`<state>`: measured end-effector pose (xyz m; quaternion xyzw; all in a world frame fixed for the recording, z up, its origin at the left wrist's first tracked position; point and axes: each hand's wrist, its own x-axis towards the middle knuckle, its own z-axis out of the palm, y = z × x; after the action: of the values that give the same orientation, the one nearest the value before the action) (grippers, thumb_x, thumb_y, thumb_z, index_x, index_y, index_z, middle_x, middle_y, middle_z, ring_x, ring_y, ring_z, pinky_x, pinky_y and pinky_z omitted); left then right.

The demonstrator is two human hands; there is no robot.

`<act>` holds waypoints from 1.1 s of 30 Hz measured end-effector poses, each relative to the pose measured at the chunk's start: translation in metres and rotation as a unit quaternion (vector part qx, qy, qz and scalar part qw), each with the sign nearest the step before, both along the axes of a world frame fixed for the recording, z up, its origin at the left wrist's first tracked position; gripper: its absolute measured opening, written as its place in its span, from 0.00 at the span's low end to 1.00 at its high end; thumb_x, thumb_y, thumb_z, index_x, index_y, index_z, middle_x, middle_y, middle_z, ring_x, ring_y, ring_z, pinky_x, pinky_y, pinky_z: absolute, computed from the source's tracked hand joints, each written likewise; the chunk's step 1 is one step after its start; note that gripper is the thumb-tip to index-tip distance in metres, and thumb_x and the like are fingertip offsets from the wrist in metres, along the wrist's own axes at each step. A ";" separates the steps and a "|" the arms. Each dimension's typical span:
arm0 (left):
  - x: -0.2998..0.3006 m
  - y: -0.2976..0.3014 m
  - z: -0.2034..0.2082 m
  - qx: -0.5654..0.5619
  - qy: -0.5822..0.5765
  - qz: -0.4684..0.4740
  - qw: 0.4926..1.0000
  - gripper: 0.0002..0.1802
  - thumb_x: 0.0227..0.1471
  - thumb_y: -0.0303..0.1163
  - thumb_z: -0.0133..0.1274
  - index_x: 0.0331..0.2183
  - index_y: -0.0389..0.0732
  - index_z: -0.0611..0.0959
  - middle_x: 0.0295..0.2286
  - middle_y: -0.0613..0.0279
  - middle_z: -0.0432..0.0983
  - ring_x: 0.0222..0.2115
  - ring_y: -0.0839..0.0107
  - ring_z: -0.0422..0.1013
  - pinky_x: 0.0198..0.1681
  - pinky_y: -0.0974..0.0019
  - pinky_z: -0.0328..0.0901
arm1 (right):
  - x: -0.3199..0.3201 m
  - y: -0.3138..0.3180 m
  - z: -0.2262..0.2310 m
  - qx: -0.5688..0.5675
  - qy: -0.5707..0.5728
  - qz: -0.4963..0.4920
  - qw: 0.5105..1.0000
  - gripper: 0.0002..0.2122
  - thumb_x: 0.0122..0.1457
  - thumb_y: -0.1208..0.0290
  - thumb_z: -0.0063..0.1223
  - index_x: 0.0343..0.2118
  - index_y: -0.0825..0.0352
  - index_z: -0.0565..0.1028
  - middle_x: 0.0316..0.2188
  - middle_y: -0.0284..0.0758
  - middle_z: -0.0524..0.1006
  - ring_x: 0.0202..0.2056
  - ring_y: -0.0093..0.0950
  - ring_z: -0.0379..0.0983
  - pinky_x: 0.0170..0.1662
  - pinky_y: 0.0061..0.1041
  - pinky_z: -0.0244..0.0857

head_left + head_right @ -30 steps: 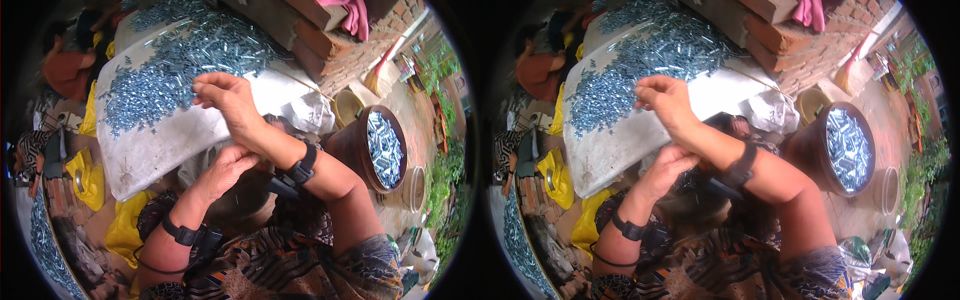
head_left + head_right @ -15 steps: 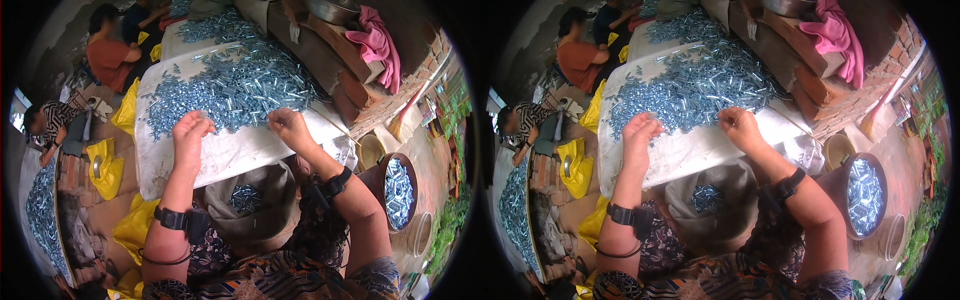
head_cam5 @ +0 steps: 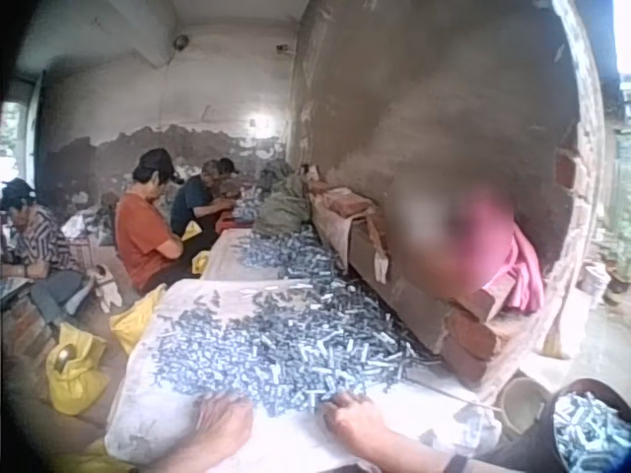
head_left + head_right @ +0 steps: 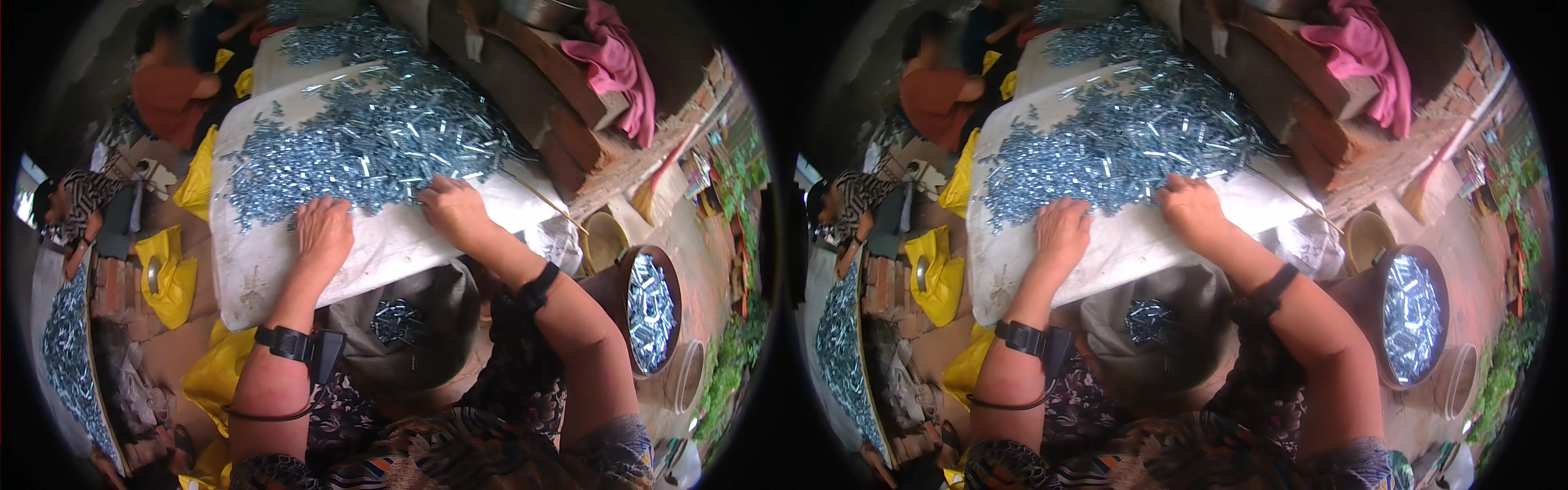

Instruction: The person is sorting small blue-colored metal parts from a large pile on a table into a bag.

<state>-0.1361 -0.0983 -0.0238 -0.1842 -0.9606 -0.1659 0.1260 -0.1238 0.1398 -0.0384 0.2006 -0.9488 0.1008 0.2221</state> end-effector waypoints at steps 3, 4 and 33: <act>-0.006 -0.004 -0.010 -0.070 0.048 -0.021 0.996 0.07 0.44 0.28 0.52 0.30 0.40 0.78 0.29 0.55 0.75 0.36 0.59 0.69 0.42 0.55 0.57 | 0.003 -0.007 0.007 0.054 0.026 0.027 0.998 0.05 0.46 0.72 0.52 0.27 0.62 0.75 0.28 0.34 0.72 0.33 0.32 0.72 0.37 0.32 0.66; -0.005 -0.003 -0.008 -0.065 0.063 -0.020 0.996 0.06 0.43 0.25 0.50 0.28 0.38 0.78 0.28 0.53 0.75 0.35 0.59 0.70 0.42 0.56 0.57 | 0.004 -0.007 0.010 0.068 0.025 0.031 0.997 0.04 0.46 0.72 0.51 0.26 0.62 0.75 0.28 0.34 0.72 0.33 0.32 0.72 0.37 0.32 0.66; 0.049 0.020 0.045 0.587 -0.315 -0.069 0.743 0.08 0.45 0.23 0.55 0.31 0.32 0.78 0.25 0.58 0.77 0.24 0.73 0.74 0.30 0.73 0.67 | 0.056 -0.024 0.047 -0.546 -0.298 0.085 0.778 0.09 0.55 0.73 0.54 0.36 0.74 0.77 0.28 0.30 0.75 0.30 0.18 0.69 0.35 0.18 0.63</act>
<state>-0.0872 -0.0782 0.0211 -0.0768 -0.6432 -0.7535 -0.1127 -0.0673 0.1159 0.0087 0.0851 -0.7323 0.6755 -0.0090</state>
